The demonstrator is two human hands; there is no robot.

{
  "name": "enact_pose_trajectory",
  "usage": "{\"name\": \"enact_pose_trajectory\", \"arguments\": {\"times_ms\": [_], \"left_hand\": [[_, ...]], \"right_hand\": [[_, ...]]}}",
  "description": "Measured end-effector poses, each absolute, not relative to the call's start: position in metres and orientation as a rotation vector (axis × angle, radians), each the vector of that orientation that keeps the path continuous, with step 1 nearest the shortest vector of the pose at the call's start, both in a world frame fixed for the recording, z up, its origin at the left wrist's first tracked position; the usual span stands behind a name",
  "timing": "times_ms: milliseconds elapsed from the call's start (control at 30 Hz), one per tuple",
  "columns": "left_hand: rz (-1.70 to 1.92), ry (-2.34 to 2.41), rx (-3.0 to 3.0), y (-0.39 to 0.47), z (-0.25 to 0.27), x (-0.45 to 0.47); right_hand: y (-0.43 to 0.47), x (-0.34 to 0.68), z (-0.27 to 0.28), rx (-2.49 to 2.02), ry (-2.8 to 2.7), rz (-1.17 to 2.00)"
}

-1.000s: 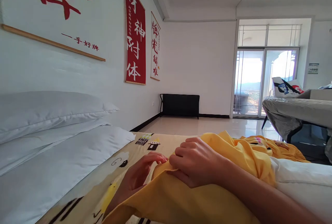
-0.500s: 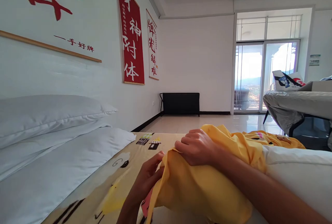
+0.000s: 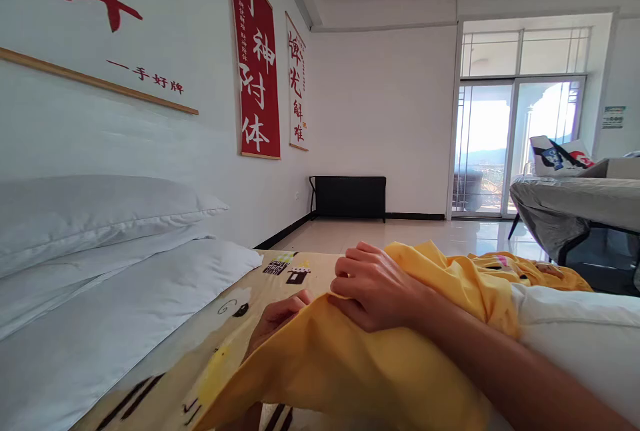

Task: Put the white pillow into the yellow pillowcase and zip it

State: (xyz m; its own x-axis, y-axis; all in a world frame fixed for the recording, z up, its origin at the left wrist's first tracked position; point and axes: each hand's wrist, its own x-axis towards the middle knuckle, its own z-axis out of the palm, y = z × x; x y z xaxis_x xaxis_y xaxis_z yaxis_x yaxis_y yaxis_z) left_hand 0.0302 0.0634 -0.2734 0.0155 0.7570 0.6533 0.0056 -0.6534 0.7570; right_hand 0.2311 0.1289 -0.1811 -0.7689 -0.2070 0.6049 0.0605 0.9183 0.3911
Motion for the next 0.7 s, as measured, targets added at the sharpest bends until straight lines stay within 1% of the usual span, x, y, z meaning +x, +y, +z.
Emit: {"name": "enact_pose_trajectory", "arguments": {"times_ms": [167,267,400,567,700], "left_hand": [[1.716,0.68,1.845,0.049,-0.262,0.028],[1.757,0.66,1.843,0.045,-0.257,0.03],[1.802,0.628,1.798,0.047,-0.26,0.031],[1.862,0.51,1.684,0.052,-0.266,0.031],[1.668,0.617,1.734,0.045,-0.263,0.024]], "right_hand": [[0.108,0.23,-0.192,0.207,-2.48,-0.479],[0.103,0.227,-0.197,0.196,-2.468,-0.484],[0.099,0.223,-0.198,0.123,-2.497,-0.395],[0.098,0.213,-0.2,-0.09,-2.513,-0.269],[0.101,0.203,-0.206,-0.346,-2.51,-0.136]]}}
